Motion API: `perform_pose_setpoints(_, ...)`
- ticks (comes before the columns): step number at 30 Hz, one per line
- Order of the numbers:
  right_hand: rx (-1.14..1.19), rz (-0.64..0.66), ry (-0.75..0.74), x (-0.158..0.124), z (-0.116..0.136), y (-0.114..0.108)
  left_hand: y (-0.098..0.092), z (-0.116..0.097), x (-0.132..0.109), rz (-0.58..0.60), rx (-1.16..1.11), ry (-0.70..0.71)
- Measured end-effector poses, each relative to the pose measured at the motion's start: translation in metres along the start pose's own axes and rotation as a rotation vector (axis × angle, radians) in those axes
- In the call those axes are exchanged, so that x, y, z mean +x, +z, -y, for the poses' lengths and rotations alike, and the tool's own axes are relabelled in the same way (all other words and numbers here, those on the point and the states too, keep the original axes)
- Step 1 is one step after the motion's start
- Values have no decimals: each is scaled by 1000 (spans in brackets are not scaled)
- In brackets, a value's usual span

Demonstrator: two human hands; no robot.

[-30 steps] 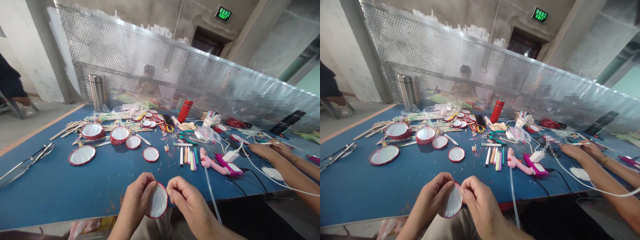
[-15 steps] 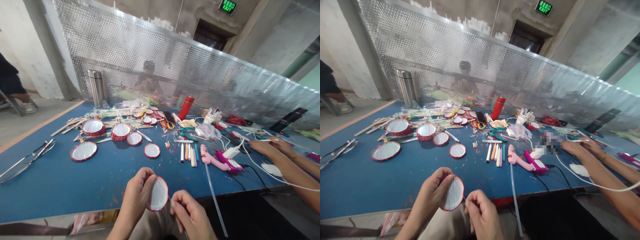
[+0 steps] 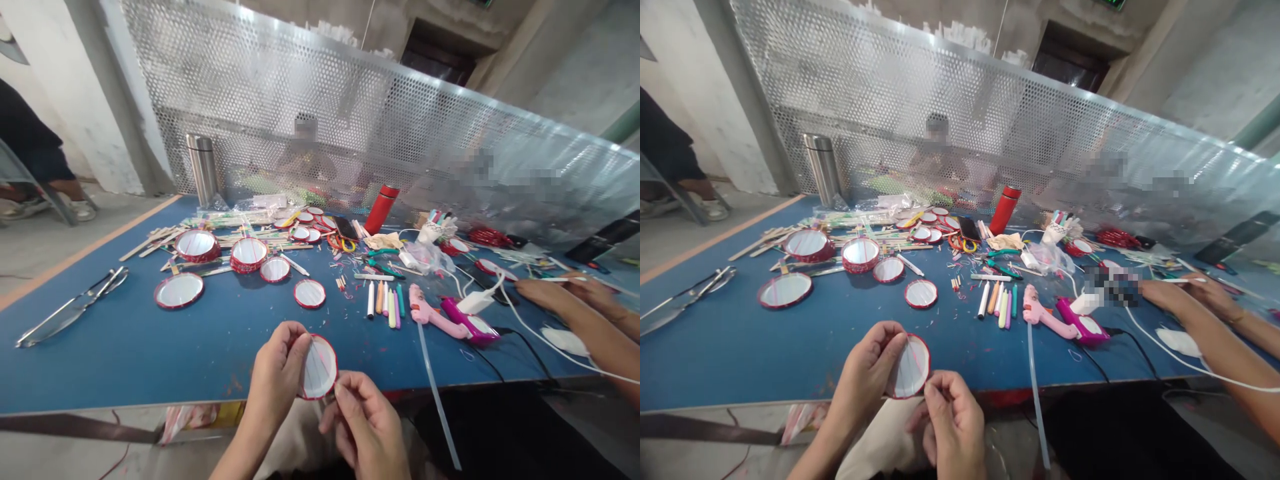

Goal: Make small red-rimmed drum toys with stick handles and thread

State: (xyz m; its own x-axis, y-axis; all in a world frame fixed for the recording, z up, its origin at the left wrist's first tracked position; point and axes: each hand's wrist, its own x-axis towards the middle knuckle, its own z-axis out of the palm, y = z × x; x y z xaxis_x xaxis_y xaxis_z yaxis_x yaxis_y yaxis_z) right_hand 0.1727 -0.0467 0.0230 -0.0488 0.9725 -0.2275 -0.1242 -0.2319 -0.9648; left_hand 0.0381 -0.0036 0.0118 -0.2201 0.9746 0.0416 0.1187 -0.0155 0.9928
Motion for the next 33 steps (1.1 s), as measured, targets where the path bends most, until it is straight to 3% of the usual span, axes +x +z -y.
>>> perform_pose_setpoints(6,81,-81,31,-3,0,2,0,-4,-1,-76,-5,7)
perform_pose_setpoints(9,154,-170,-25,-7,-2,-1,-1,-7,0,-100,-20,12)
perform_pose_setpoints(12,73,-207,-101,-12,-1,-16,-2,-7,1,-91,-46,9)
perform_pose_setpoints(14,-103,-180,-215,-15,3,-29,-3,-6,1,-62,-20,31)
perform_pose_setpoints(17,-446,-97,-536,-13,12,-39,-4,-5,0,2,54,98)
perform_pose_setpoints(20,-744,-72,-875,0,20,-30,-6,-7,-1,49,83,161)
perform_pose_setpoints(23,-932,-169,-1053,19,20,-11,-8,-10,-2,60,105,222)
perform_pose_setpoints(27,-1014,-244,-1104,35,16,7,-7,-9,-4,19,131,213)
perform_pose_setpoints(33,-891,-247,-1105,42,16,13,-6,-5,-5,5,193,192)
